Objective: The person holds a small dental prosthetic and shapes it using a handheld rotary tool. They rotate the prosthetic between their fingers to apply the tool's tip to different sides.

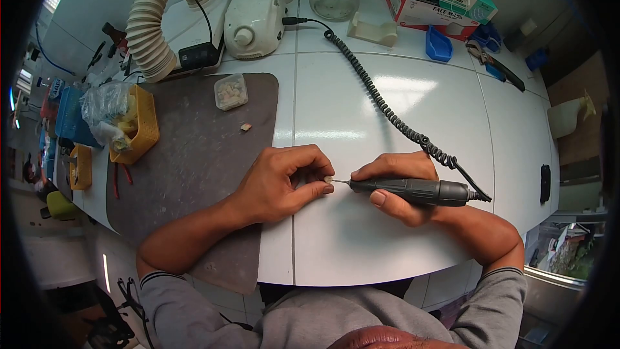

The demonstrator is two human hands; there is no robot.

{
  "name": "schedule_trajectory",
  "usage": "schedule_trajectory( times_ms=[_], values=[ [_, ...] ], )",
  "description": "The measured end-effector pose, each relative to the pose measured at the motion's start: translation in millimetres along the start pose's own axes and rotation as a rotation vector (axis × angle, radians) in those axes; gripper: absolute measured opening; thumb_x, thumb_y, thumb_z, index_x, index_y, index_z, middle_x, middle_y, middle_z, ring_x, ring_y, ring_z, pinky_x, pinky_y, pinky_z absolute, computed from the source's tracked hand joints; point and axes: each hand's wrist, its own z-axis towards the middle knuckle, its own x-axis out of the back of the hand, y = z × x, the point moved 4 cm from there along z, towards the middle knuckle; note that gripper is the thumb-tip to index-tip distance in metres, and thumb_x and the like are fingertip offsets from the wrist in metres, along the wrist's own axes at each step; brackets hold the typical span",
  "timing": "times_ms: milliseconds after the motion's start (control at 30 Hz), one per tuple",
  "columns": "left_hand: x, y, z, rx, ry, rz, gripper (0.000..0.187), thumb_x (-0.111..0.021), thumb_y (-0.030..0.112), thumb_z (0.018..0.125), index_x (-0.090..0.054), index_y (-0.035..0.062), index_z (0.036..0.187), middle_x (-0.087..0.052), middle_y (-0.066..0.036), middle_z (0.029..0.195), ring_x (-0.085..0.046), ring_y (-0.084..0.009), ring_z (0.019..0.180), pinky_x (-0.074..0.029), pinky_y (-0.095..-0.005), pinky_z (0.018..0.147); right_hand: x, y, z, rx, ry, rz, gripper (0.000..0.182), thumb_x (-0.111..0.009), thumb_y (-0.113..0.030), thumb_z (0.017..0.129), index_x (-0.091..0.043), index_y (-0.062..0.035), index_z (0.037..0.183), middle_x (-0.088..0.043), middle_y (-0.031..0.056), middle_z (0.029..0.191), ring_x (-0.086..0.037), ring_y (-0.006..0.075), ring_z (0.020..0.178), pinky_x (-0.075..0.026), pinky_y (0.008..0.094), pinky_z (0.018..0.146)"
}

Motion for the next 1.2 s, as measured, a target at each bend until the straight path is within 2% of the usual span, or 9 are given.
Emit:
schedule_trajectory(
  times_ms=[200,267,367,700,800,900,967,1067,1200],
  values=[
    [1,3,0,0.003,0.008,0.053,0.020,-0.082,0.009,0.090,-0.077,0.0036,0.108,-0.075,-0.003,0.084,-0.066,-0.0059,0.070,-0.045,-0.0231,0.056,4,3,-1,-0.149,0.044,0.132,0.032,-0.070,-0.017,0.092,-0.075,0.0038,0.115,-0.079,0.0184,0.094,-0.079,0.0243,0.075,-0.063,0.0341,0.072],
    [2,5,0,0.026,0.004,0.062,0.020,-0.080,0.009,0.089,-0.078,0.0039,0.108,-0.075,-0.002,0.084,-0.065,-0.0054,0.068,-0.044,-0.0226,0.054,4,3,-1,-0.122,0.035,0.126,0.032,-0.070,-0.016,0.092,-0.075,0.0038,0.116,-0.079,0.0185,0.095,-0.078,0.0243,0.076,-0.063,0.0341,0.073],
    [4,10,1,0.102,-0.029,0.049,0.021,-0.077,0.010,0.091,-0.075,0.0015,0.110,-0.076,-0.007,0.091,-0.073,-0.0117,0.078,-0.052,-0.0259,0.061,4,3,-1,-0.095,0.007,0.112,0.031,-0.070,-0.015,0.092,-0.075,0.0034,0.117,-0.079,0.0181,0.096,-0.078,0.0242,0.077,-0.062,0.0342,0.073],
    [5,7,1,0.089,-0.016,0.023,0.018,-0.079,0.010,0.089,-0.074,0.0023,0.105,-0.076,-0.005,0.087,-0.072,-0.0103,0.076,-0.051,-0.0253,0.059,3,-1,3,-0.024,-0.024,0.117,0.030,-0.073,-0.014,0.090,-0.075,0.0037,0.114,-0.079,0.0172,0.096,-0.078,0.0245,0.081,-0.062,0.0344,0.076],
    [4,4,0,0.091,-0.017,0.015,0.018,-0.080,0.010,0.089,-0.074,0.0027,0.104,-0.076,-0.005,0.086,-0.071,-0.0097,0.074,-0.050,-0.0251,0.058,4,-1,4,0.031,-0.065,0.084,0.034,-0.073,-0.012,0.088,-0.074,0.0042,0.118,-0.079,0.0179,0.097,-0.078,0.0244,0.082,-0.062,0.0337,0.075],
    [5,7,-1,0.109,-0.018,0.015,0.018,-0.080,0.011,0.089,-0.074,0.0031,0.103,-0.076,-0.004,0.086,-0.071,-0.0094,0.072,-0.049,-0.0252,0.057,3,0,4,0.020,-0.058,0.096,0.036,-0.072,-0.011,0.089,-0.073,0.0047,0.122,-0.079,0.0176,0.097,-0.079,0.0245,0.081,-0.063,0.0338,0.075],
    [6,5,0,0.117,-0.018,0.015,0.018,-0.080,0.011,0.089,-0.073,0.0033,0.103,-0.076,-0.005,0.086,-0.070,-0.0093,0.070,-0.048,-0.0254,0.056,4,-4,2,-0.071,-0.050,0.101,0.037,-0.072,-0.011,0.090,-0.073,0.0049,0.123,-0.079,0.0173,0.096,-0.079,0.0242,0.081,-0.062,0.0337,0.074],
    [3,-1,-1,0.056,0.022,-0.002,0.019,-0.084,0.011,0.087,-0.074,0.0044,0.101,-0.077,-0.001,0.084,-0.062,-0.0039,0.063,-0.044,-0.0218,0.053,5,-4,4,-0.111,-0.043,0.116,0.038,-0.072,-0.012,0.089,-0.072,0.0051,0.124,-0.080,0.0173,0.095,-0.079,0.0239,0.080,-0.062,0.0335,0.074],
    [5,5,0,0.101,-0.008,0.014,0.019,-0.081,0.011,0.088,-0.073,0.0035,0.103,-0.077,-0.004,0.087,-0.069,-0.0087,0.069,-0.048,-0.0255,0.056,5,-3,3,-0.096,-0.063,0.089,0.040,-0.072,-0.014,0.089,-0.072,0.0049,0.124,-0.080,0.0179,0.094,-0.079,0.0240,0.079,-0.063,0.0333,0.074]
  ],
)
